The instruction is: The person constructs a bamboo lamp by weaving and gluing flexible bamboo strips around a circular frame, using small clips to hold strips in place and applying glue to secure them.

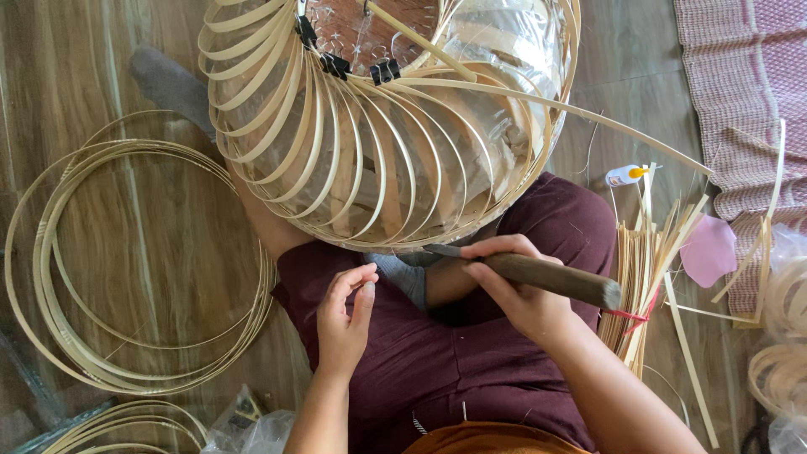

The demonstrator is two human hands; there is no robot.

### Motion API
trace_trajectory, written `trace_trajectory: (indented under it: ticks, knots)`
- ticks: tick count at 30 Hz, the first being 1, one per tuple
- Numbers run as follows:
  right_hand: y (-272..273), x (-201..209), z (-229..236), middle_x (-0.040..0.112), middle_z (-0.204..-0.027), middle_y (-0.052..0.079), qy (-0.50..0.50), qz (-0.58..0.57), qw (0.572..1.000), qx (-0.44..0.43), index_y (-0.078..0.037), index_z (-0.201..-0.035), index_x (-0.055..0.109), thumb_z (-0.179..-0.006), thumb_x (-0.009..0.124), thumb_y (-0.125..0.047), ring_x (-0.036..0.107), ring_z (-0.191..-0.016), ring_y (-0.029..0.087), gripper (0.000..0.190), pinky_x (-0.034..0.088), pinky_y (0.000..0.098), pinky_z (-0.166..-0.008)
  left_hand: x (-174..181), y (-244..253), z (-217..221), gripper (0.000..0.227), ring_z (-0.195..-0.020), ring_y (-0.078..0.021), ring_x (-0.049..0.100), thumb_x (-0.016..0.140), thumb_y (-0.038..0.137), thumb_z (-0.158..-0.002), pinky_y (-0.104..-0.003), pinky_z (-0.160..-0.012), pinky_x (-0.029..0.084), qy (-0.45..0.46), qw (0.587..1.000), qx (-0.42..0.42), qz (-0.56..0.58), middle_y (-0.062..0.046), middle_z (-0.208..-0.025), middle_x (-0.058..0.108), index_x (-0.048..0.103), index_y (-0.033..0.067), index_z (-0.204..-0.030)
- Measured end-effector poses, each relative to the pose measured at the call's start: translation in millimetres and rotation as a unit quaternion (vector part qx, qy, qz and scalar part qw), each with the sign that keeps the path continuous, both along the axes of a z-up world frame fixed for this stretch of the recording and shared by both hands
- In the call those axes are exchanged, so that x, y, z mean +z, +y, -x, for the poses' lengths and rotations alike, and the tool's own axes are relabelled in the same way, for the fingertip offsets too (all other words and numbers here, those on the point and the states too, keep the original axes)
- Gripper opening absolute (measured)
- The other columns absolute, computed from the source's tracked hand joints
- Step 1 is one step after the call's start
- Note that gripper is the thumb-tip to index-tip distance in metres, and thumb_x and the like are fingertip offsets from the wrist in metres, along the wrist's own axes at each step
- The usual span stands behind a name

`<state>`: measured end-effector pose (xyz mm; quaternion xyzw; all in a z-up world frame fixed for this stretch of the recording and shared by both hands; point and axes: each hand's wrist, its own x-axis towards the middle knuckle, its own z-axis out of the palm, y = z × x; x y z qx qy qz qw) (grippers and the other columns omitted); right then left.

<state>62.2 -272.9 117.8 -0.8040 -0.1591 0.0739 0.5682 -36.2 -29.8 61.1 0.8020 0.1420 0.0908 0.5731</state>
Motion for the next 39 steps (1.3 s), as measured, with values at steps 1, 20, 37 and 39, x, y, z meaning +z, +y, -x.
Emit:
trace_trajectory:
  ticks: [1, 20, 37, 39]
  knots:
    - [3, 0, -2, 0.078, -0.1, 0.007, 0.0, 0.005, 1.0, 0.0, -0.007, -0.112, 0.071, -0.092, 0.077, -0.009, 0.075, -0.091, 0.011, 0.021, 0.059, 0.0243, -0.082, 6, -2, -3, 0.022, -0.105, -0.0182, 0.072, 0.063, 0.009, -0.1, -0.03, -0.096, 0.055, -0.002, 1.0, -0.002, 0.006, -0.007, -0.109, 0.074, 0.07, 0.0041, -0.12]
    - [-59, 33, -74, 0.065, -0.124, 0.023, -0.315, 0.257, 0.908, -0.097, 0.0, -0.126, 0.06, -0.084, 0.075, -0.01, 0.063, -0.113, 0.041, 0.046, 0.053, 0.0454, -0.092, 121, -56, -100, 0.014, -0.073, -0.0076, 0.072, 0.073, 0.009, -0.099, -0.02, -0.064, 0.057, -0.184, 0.95, -0.229, 0.107, -0.004, -0.103, 0.08, 0.075, 0.01, -0.113]
    - [-1, -94, -24, 0.075, -0.097, 0.01, 0.244, -0.17, 0.953, -0.059, 0.001, -0.107, 0.061, -0.093, 0.07, -0.001, 0.074, -0.09, 0.016, 0.017, 0.062, 0.0296, -0.082, 116, -59, -89, 0.015, -0.075, -0.0049, 0.066, 0.069, 0.005, -0.101, -0.02, -0.069, 0.054, -0.18, 0.981, -0.062, 0.038, -0.002, -0.091, 0.075, 0.074, 0.0061, -0.115]
    - [8, -103, -18, 0.073, -0.099, 0.01, 0.226, -0.238, 0.939, -0.098, 0.0, -0.106, 0.059, -0.094, 0.069, 0.001, 0.074, -0.091, 0.017, 0.015, 0.063, 0.0308, -0.083, 117, -59, -89, 0.015, -0.076, -0.0046, 0.066, 0.068, 0.005, -0.101, -0.02, -0.071, 0.055, -0.164, 0.984, -0.053, 0.05, -0.001, -0.087, 0.072, 0.074, 0.0056, -0.115]
